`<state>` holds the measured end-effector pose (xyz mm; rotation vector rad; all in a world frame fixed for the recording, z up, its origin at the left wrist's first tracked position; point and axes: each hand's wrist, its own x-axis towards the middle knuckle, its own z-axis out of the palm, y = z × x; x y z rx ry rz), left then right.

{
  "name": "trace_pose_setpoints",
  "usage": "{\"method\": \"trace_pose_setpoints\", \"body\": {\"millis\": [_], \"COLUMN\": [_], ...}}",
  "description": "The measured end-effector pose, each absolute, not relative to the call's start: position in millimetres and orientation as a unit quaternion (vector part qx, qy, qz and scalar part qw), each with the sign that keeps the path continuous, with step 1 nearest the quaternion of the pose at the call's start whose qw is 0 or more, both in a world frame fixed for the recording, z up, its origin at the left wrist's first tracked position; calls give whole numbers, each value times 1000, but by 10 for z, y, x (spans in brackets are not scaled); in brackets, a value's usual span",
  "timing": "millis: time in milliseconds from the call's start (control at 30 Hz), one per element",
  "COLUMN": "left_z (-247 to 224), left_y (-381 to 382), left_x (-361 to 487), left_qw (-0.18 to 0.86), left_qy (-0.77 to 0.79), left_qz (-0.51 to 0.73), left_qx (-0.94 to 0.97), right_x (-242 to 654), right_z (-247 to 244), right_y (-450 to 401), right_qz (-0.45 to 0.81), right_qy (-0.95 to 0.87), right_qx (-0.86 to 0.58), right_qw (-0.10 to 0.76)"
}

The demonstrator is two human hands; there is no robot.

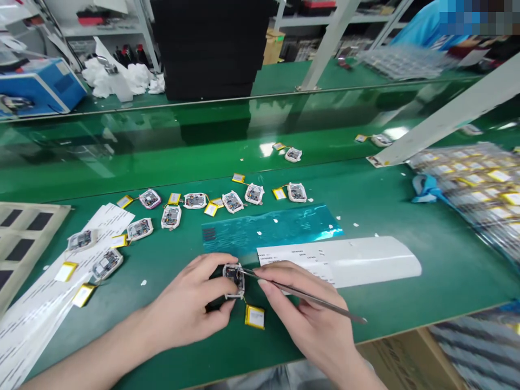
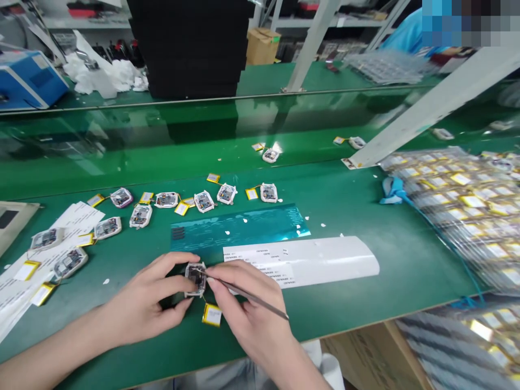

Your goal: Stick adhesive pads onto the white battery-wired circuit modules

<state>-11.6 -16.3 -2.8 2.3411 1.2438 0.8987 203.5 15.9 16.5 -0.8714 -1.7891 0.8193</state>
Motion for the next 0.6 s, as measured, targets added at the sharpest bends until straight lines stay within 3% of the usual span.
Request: {"method": "trace_pose_setpoints", "body": {"millis": [233, 433, 600], "left_z": [-111, -86, -39], "left_y": [-95, -46, -51], "left_x": [-75, -26, -44], "left_qw": [121, 161, 189], "left_qy": [520, 523, 496], "left_qz": [324, 317, 325], "left_qx": [781, 775, 783], "right_x": [1985, 1994, 2007], "right_z": [-2, -38, 22], "right_y": [80, 32, 46], "right_qz": [295, 232, 285], "right_qy": [-745, -796, -758], "right_qx": [-337, -306, -344], "right_qw": [495, 468, 475]}}
